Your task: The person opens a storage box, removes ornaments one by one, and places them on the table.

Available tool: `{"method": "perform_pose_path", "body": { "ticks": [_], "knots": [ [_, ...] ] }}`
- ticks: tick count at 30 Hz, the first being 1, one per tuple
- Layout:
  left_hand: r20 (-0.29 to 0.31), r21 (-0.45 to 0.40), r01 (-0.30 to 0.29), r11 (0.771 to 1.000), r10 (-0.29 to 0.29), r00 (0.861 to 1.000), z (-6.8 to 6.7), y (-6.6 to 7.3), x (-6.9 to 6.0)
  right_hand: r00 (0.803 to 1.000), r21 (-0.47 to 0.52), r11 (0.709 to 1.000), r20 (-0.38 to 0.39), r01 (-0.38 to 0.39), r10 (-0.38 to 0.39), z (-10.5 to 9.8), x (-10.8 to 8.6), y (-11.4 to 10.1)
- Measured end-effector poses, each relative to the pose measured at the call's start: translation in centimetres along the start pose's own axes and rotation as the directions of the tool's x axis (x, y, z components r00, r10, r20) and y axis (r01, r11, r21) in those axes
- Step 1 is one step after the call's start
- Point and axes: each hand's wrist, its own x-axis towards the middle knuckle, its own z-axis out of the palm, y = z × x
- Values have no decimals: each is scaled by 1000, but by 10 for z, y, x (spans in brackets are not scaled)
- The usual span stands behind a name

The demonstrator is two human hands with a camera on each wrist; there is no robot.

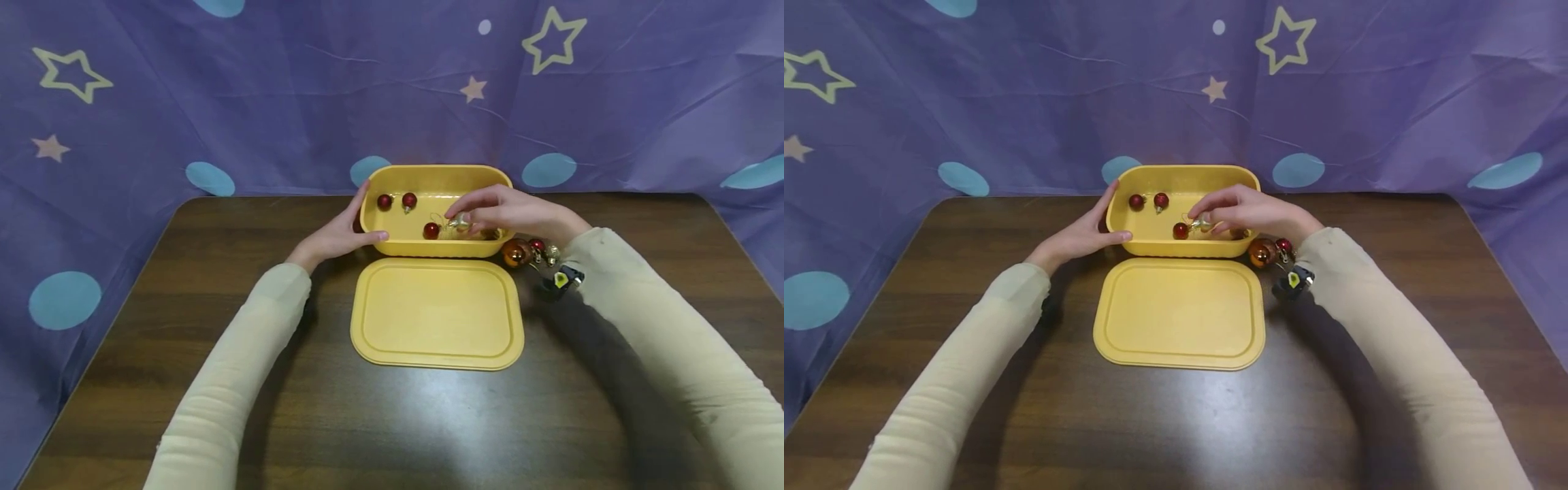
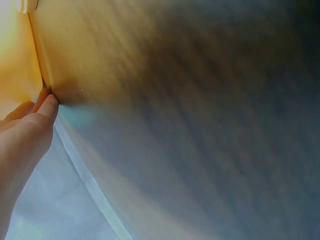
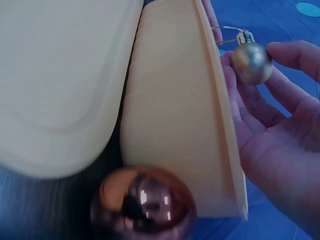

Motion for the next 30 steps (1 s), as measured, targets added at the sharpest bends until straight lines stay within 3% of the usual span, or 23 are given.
{"method": "perform_pose_path", "body": {
  "ticks": [7, 11, 22, 30],
  "knots": [
    [-9, 15, 13, 1000, -12, 1000, -1, 1, -2, 995, 10, 1000, -101, 19, -18, -6, -20, 1],
    [-5, 14, 21, 1000, -21, 1000, -2, 0, -2, 991, -18, 999, -122, 50, -52, -10, -31, 2],
    [-3, 15, 40, 999, -40, 999, 0, 1, -2, 970, 33, 988, -198, 148, -139, -21, -70, 16],
    [-6, 18, 8, 1000, -7, 1000, 0, 1, 0, 963, 55, 991, -248, 124, -107, -28, -98, 28]
  ]
}}
